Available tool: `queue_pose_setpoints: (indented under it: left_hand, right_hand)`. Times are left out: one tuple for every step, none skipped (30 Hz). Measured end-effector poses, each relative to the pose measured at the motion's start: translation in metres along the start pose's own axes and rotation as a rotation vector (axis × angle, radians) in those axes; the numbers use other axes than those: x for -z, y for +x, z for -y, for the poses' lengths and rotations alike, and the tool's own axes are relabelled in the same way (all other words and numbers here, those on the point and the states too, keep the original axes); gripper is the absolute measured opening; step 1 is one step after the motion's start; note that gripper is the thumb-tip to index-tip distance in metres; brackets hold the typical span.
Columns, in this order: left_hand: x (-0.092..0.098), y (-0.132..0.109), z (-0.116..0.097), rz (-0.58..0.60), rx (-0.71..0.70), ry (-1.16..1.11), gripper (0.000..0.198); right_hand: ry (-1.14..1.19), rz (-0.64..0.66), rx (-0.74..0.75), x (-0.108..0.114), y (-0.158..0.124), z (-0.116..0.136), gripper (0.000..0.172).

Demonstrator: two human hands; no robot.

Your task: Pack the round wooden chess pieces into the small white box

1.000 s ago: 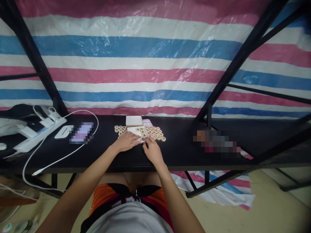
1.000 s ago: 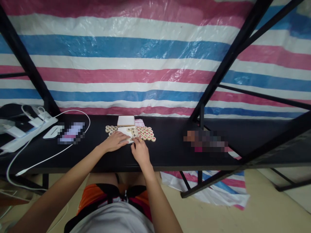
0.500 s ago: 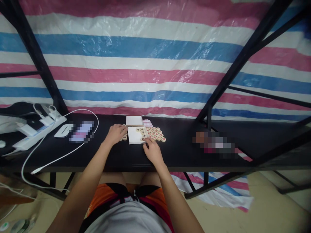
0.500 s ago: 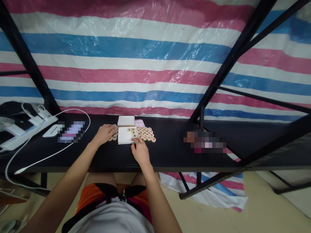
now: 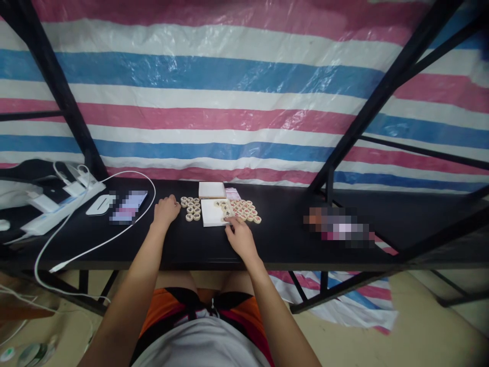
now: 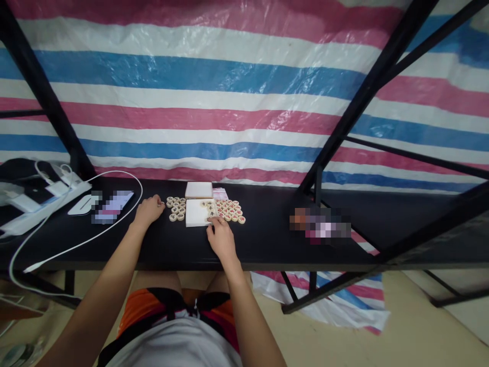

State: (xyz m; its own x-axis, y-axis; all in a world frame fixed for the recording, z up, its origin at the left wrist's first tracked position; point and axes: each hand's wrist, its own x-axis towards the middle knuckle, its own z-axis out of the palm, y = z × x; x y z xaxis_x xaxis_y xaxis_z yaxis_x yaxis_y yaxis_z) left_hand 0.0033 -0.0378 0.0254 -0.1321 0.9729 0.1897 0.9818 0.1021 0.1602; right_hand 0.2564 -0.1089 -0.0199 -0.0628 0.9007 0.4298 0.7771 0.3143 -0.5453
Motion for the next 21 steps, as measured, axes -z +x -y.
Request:
queue_pose_setpoints:
  left_hand:
    - [-0.0001,0.0004,0.0002,0.005,0.0,-0.012,0.031]
    - [-0.0002,0.0007,0.0004,0.011,-0.006,-0.02,0.032]
    - [-0.0003,0.0009,0.0005,0.018,-0.013,-0.026,0.033]
    - [-0.0004,0.001,0.0006,0.025,-0.017,-0.028,0.033]
    - [-0.0004,0.0009,0.0006,0.032,-0.021,-0.029,0.032]
    - [-0.0004,0.0009,0.0006,0.038,-0.022,-0.034,0.03]
    - [-0.0002,0.0008,0.0006,0.049,-0.021,-0.046,0.029]
    - [0.0,0.0008,0.0006,0.061,-0.016,-0.064,0.028]
    - [0.0003,0.0008,0.0006,0.075,-0.01,-0.087,0.027]
    - [0.0007,0.0009,0.0006,0.088,-0.002,-0.11,0.026]
    - [0.001,0.0009,0.0007,0.099,0.005,-0.129,0.026]
    - [0.0013,0.0009,0.0007,0.107,0.013,-0.141,0.026]
    - [0.0015,0.0009,0.0007,0.112,0.017,-0.148,0.026]
    - [0.0016,0.0009,0.0006,0.117,0.019,-0.153,0.026]
    - [0.0015,0.0008,0.0004,0.121,0.018,-0.159,0.027]
    - [0.0012,0.0007,0.0001,0.123,0.018,-0.164,0.027]
    - [0.0008,0.0007,-0.0003,0.124,0.015,-0.169,0.026]
    - [0.0003,0.0007,-0.0009,0.123,0.011,-0.174,0.026]
    - [-0.0001,0.0007,-0.0015,0.119,0.005,-0.179,0.025]
    - [-0.0005,0.0008,-0.0023,0.115,-0.006,-0.185,0.023]
    - [-0.0009,0.0009,-0.0031,0.113,-0.021,-0.194,0.022]
  right_hand:
    - [0.004,0.002,-0.002,0.0002,-0.0001,0.0,0.029]
    - [0.007,0.003,-0.002,0.0004,-0.0001,0.0,0.029]
    - [0.01,0.003,0.001,0.0005,-0.0002,-0.0001,0.029]
    - [0.012,-0.001,0.003,0.0007,-0.0002,-0.0001,0.029]
    - [0.013,-0.004,0.005,0.0008,-0.0003,0.0,0.029]
    - [0.014,-0.005,0.005,0.0008,-0.0003,0.0,0.03]
    - [0.015,-0.005,0.004,0.0008,-0.0003,0.0001,0.03]
    - [0.016,-0.002,0.002,0.0008,-0.0002,0.0002,0.029]
    - [0.018,0.001,0.0,0.0008,-0.0002,0.0003,0.029]
    - [0.019,0.004,0.001,0.0008,-0.0001,0.0004,0.029]
    - [0.019,0.006,0.001,0.0008,-0.0001,0.0004,0.029]
    - [0.018,0.006,0.001,0.0008,0.0,0.0005,0.029]
    - [0.017,0.005,0.0,0.0008,0.0001,0.0005,0.029]
    - [0.017,0.004,-0.001,0.0008,0.0001,0.0004,0.029]
    - [0.017,0.003,-0.001,0.0008,0.0001,0.0004,0.029]
    - [0.017,0.002,-0.001,0.0008,0.0001,0.0003,0.029]
    - [0.019,0.0,-0.001,0.0009,0.0,0.0003,0.029]
    - [0.02,-0.001,0.0,0.0011,0.0,0.0004,0.029]
    - [0.022,-0.001,0.0,0.0013,-0.0001,0.0006,0.028]
    - [0.023,-0.001,-0.002,0.0015,-0.0001,0.001,0.028]
    - [0.024,-0.002,-0.004,0.0018,0.0,0.0013,0.028]
